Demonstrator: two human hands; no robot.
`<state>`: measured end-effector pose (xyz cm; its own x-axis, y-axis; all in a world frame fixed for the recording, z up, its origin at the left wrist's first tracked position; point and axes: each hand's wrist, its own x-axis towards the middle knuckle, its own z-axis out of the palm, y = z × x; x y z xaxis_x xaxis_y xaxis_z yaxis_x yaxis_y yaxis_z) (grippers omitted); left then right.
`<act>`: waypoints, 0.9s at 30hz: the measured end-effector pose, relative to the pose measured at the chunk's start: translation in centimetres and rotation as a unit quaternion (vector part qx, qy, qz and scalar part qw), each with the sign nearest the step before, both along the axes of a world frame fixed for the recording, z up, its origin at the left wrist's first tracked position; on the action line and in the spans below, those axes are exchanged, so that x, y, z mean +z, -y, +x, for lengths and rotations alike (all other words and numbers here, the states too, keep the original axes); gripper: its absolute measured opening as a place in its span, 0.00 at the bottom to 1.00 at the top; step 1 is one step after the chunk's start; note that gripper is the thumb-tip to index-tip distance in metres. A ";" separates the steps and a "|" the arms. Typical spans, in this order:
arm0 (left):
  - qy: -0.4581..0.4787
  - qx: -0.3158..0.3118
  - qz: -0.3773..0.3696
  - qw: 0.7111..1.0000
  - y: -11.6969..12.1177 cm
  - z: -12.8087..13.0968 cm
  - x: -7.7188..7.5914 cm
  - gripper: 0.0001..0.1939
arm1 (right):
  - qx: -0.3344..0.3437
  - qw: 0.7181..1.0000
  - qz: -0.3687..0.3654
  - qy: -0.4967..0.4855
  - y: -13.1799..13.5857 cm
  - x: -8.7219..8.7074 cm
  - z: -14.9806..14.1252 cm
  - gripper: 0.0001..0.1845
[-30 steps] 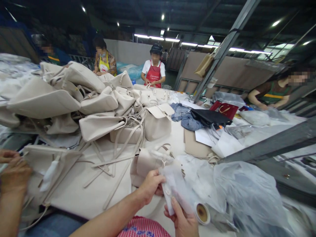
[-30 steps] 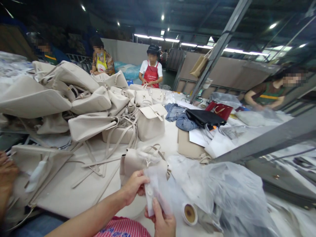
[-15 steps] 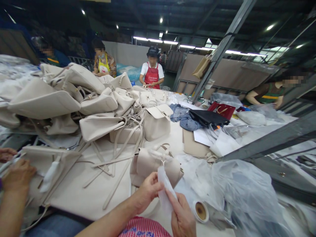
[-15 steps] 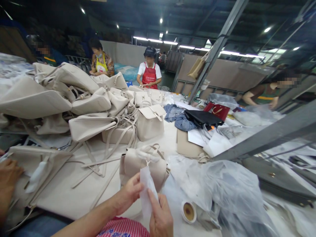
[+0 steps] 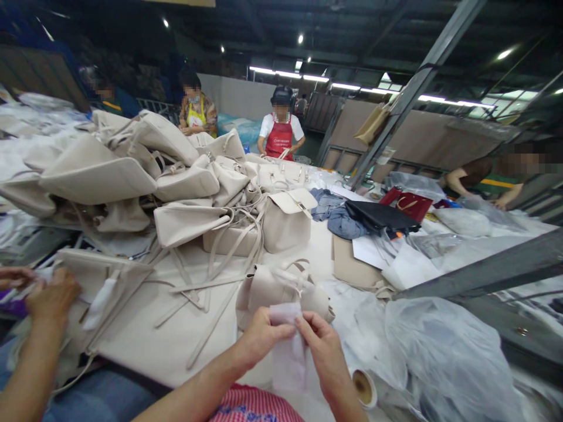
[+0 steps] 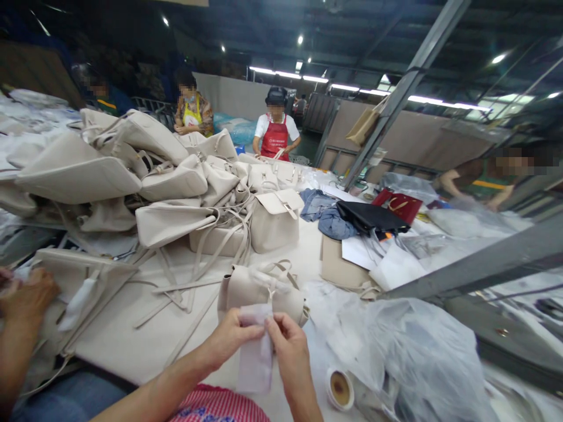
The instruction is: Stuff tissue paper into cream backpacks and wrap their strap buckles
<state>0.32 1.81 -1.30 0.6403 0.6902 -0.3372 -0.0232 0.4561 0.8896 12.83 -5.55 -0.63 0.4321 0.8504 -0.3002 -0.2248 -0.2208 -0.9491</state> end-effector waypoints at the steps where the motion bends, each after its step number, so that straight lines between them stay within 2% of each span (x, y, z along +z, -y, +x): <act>1: 0.009 0.002 -0.029 1.000 -0.1 -0.1 -0.1 0.16 | 0.000 0.999 0.004 -0.046 -0.6 0.0 -0.3 0.14; 4: 0.019 0.032 -0.099 0.994 -0.4 -0.2 -0.4 0.21 | -0.017 0.987 0.014 -0.159 -1.4 -0.5 -1.3 0.15; 5: 0.015 0.043 -0.102 0.994 -0.5 -0.1 -0.6 0.20 | -0.015 0.984 0.018 -0.177 -1.4 -0.6 -1.5 0.15; 7: -0.010 0.068 -0.058 0.996 -0.7 0.1 -0.9 0.16 | -0.007 0.983 0.021 -0.184 -1.2 -0.9 -1.9 0.16; 9: -0.057 0.106 0.052 0.991 -0.9 0.1 -1.0 0.11 | -0.005 0.986 0.018 -0.168 -1.1 -1.2 -2.2 0.16; 10: -0.083 0.133 0.130 0.979 -1.0 0.0 -0.9 0.08 | -0.008 0.988 0.016 -0.156 -1.1 -1.3 -2.2 0.16; 12: -0.121 0.172 0.288 0.934 -0.9 -0.3 -0.4 0.05 | -0.014 0.990 0.013 -0.137 -1.2 -1.4 -2.2 0.16; 14: -0.127 0.158 0.393 0.897 -0.8 -0.7 0.2 0.04 | -0.019 0.992 0.013 -0.123 -1.4 -1.3 -2.2 0.17; 15: -0.121 0.134 0.411 0.893 -0.7 -0.8 0.5 0.05 | -0.021 0.993 0.014 -0.116 -1.5 -1.2 -2.1 0.17; 16: -0.115 0.107 0.406 0.900 -0.7 -1.0 0.8 0.07 | -0.022 0.994 0.014 -0.109 -1.6 -1.1 -2.1 0.17; 18: -0.112 0.071 0.350 0.927 -0.6 -1.0 1.0 0.09 | -0.023 0.996 0.013 -0.089 -1.8 -1.0 -2.0 0.17; 21: -0.107 0.059 0.223 0.967 -0.5 -0.8 0.7 0.03 | -0.015 0.998 0.005 -0.058 -1.9 -1.0 -2.0 0.19; 23: -0.100 0.060 0.175 0.978 -0.4 -0.6 0.3 0.04 | -0.009 0.999 -0.002 -0.040 -1.8 -1.3 -1.8 0.21; 25: -0.104 0.060 0.181 0.976 -0.4 -0.4 0.1 0.04 | -0.019 1.000 -0.013 0.004 -1.7 -1.5 -1.5 0.22; 27: -0.120 0.057 0.225 0.965 -0.3 -0.4 0.1 0.04 | -0.031 0.997 -0.025 0.060 -1.5 -1.7 -1.3 0.20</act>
